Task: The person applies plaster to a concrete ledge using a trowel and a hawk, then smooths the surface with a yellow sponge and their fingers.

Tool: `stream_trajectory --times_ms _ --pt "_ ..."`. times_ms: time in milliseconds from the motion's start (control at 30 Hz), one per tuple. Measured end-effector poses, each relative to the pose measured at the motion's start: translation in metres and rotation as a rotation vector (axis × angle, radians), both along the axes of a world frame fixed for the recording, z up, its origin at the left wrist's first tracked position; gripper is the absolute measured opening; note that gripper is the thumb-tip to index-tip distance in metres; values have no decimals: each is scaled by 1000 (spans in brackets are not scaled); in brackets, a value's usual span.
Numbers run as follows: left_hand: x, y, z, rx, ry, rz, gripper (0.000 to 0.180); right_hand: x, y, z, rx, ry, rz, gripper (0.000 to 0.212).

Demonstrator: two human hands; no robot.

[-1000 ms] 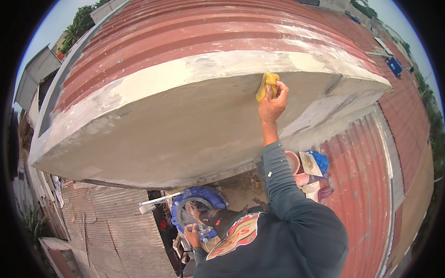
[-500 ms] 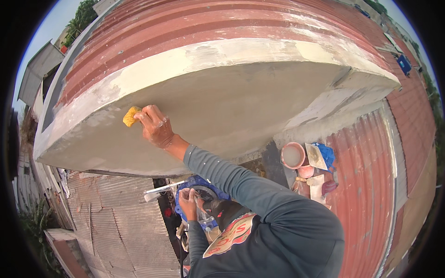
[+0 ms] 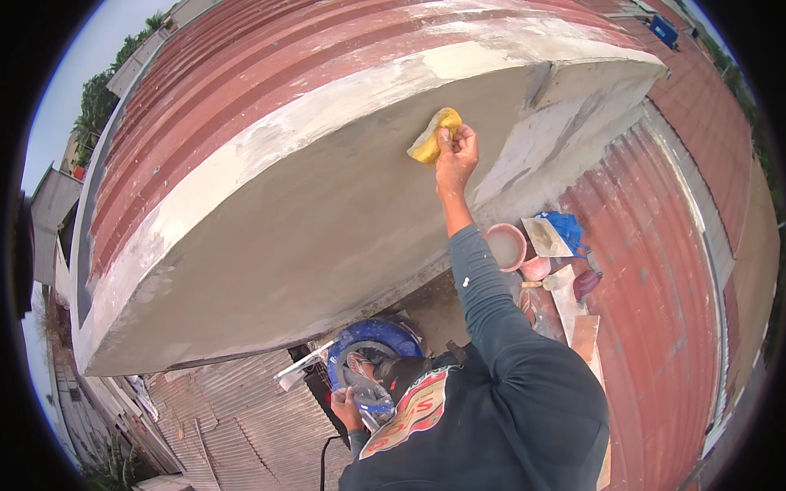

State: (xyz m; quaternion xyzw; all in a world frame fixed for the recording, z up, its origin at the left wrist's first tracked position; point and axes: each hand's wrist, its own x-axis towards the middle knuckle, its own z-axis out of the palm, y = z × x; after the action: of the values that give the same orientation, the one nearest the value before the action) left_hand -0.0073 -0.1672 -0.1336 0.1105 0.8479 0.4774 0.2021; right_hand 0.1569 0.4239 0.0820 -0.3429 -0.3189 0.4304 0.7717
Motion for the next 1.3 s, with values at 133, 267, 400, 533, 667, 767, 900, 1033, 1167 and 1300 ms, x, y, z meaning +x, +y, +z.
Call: stream_trajectory --times_ms 133,267,400,533,667,767,900,1033,1167,1300 --pt "-23 74 37 36 58 -115 16 -75 -46 47 33 73 93 26" --pt "-21 128 80 69 105 -198 18 -147 -114 77 546 -570 -34 18" --pt "-30 103 67 62 107 -164 19 -110 -73 77 606 -648 -202 20" --pt "-16 62 44 78 50 -45 18 -32 -9 60 192 -505 -299 15" --pt "-9 43 17 9 71 -67 17 -69 -45 87 171 -265 -68 18" --pt "-14 63 20 43 29 -102 17 -123 -97 115 500 -664 37 23" --pt "-18 70 37 69 37 -114 17 -103 -81 162 335 -1046 244 20" --pt "-8 51 28 76 4 -29 17 -27 -6 178 -20 -1192 364 18" --pt "4 62 23 -38 14 -120 14 -61 -18 184 163 -1361 254 16" --pt "5 78 28 61 -19 -142 15 -150 -44 202 502 -1502 471 20"
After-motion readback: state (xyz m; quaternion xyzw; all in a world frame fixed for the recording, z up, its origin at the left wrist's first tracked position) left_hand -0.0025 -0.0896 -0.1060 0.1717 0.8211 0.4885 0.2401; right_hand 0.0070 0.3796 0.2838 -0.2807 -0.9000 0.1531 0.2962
